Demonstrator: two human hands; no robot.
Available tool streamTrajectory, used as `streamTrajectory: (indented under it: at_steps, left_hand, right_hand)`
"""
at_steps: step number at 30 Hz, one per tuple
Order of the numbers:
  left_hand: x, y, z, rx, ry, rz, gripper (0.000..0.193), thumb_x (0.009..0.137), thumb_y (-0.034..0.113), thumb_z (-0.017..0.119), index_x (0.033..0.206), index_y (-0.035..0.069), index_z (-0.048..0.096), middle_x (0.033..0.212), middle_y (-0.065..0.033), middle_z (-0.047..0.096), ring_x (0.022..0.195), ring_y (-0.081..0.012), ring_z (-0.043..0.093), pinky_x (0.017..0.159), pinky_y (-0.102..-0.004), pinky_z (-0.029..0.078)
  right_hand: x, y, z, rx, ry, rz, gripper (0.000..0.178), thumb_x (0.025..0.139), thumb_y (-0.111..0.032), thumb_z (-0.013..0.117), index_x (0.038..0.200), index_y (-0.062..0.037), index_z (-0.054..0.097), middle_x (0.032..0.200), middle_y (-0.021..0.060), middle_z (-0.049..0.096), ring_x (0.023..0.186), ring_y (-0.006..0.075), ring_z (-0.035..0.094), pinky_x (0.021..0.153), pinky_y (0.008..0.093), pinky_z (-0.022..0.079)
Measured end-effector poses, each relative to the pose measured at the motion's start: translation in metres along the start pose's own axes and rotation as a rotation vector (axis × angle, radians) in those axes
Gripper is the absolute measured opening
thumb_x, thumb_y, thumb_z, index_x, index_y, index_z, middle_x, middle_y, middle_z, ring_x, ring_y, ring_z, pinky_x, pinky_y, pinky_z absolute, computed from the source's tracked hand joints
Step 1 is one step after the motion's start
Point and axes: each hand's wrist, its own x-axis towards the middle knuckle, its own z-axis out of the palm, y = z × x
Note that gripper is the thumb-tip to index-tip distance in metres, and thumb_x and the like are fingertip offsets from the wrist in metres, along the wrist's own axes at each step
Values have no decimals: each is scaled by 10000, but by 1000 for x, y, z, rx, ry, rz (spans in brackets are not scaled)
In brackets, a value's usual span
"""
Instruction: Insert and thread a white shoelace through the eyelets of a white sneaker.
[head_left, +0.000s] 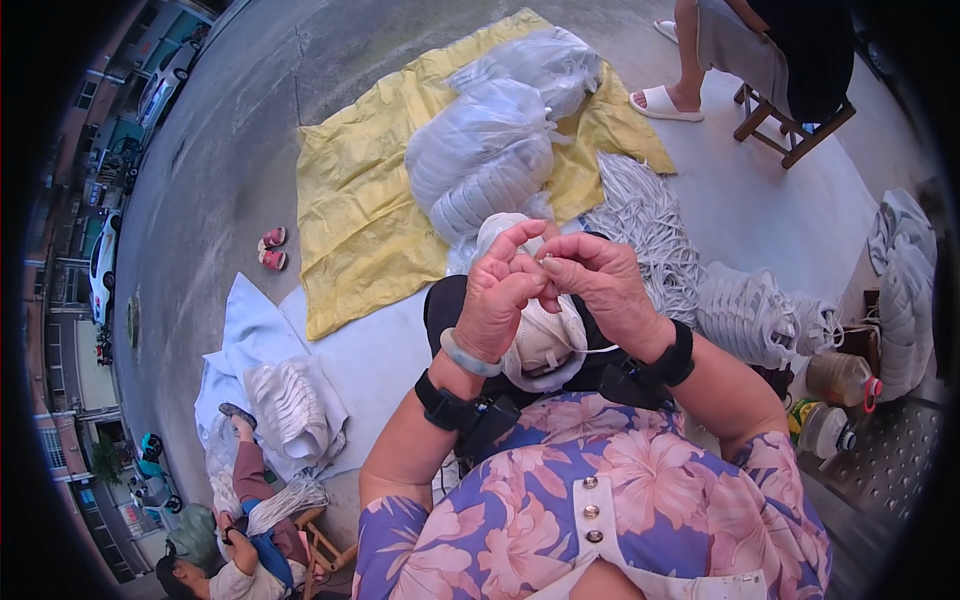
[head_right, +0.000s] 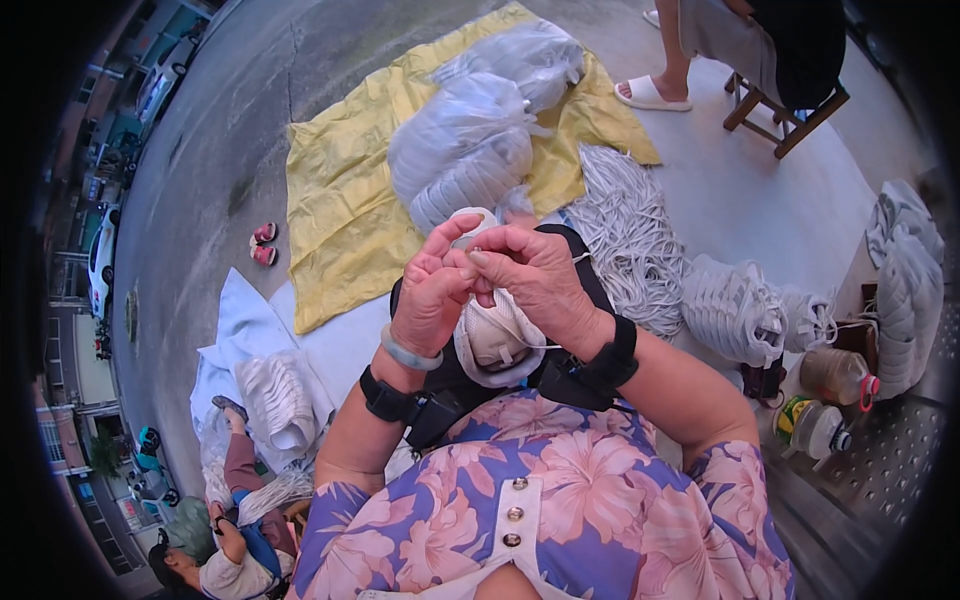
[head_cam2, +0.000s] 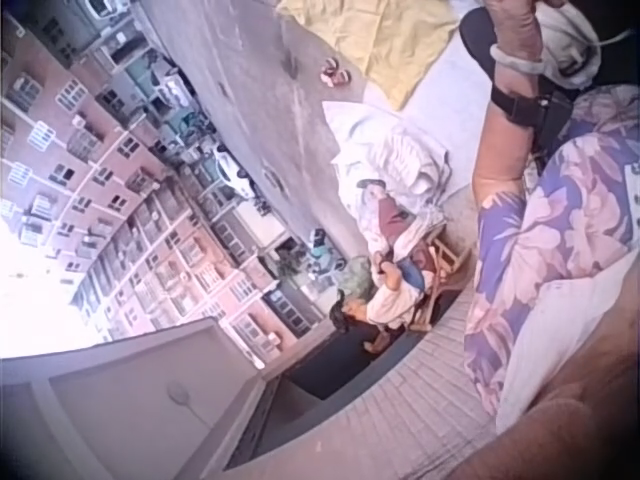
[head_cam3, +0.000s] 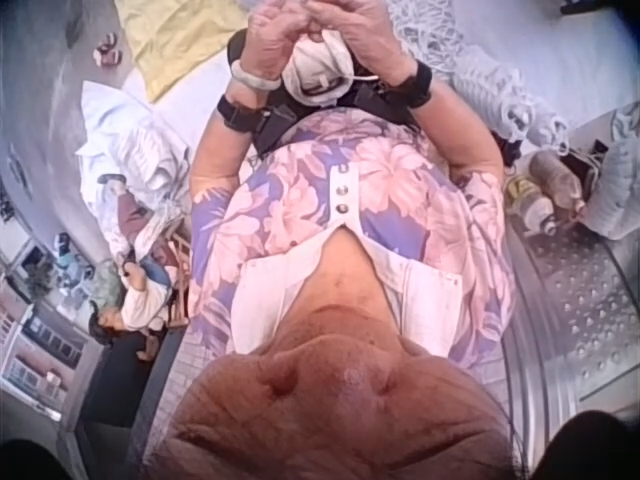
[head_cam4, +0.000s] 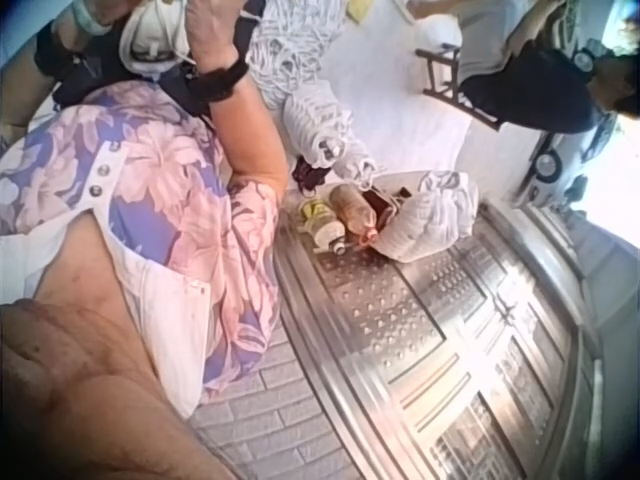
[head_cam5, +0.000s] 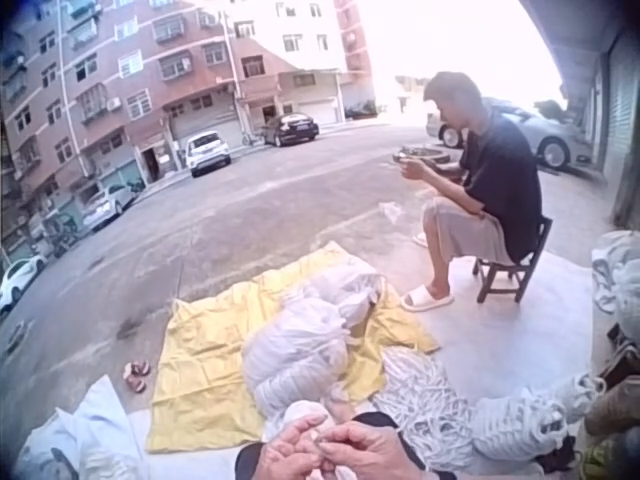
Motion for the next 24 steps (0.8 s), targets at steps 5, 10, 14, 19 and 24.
streamTrajectory:
  at_steps: [5, 10, 14, 19, 24]
  left_hand:
    - [-2, 3, -4, 349, -59, 88, 568, 744, -24, 530, 1287, 0, 365, 1013, -50, 591, 916, -139, 573, 790, -248, 456]
    - [11, 20, 17, 791, -107, 610, 256, 783, 101, 668, 1025, 44, 606, 975, -3, 545, 770, -51, 495, 704, -198, 415]
    - [0, 24, 31, 440, -221, 223, 178, 925, 180, 528, 976, 16, 576, 815, 12, 583, 770, -46, 512, 704, -196, 411]
    - [-28, 6, 24, 495, -397, 67, 190, 932, 205, 511, 870, 29, 545, 717, 17, 507, 655, -54, 459, 605, -212, 398]
    - [-35, -21, 18, 630, -459, 40, 182, 934, 202, 500, 876, 32, 535, 649, 40, 430, 589, -59, 392, 535, -224, 342]
  right_hand:
    - [2, -4, 2, -184, -3, -117, 89, 850, -47, 587, 893, 25, 619, 789, 31, 575, 660, 118, 558, 590, 245, 470]
    - [10, -45, 20, -808, -103, -615, 70, 799, -36, 609, 868, -26, 599, 824, 77, 584, 806, 179, 581, 693, 272, 458]
    - [11, -89, 36, -130, -47, -309, 124, 925, -152, 497, 949, -32, 523, 843, 84, 618, 782, 176, 617, 724, 282, 497]
    - [7, -162, -16, -50, -167, -358, 200, 994, -151, 314, 1079, 7, 400, 708, 17, 404, 530, 46, 395, 503, 211, 428]
    - [8, -184, -77, -228, 6, -272, 167, 977, -176, 389, 956, -53, 501, 615, -41, 376, 444, 16, 261, 398, 162, 270]
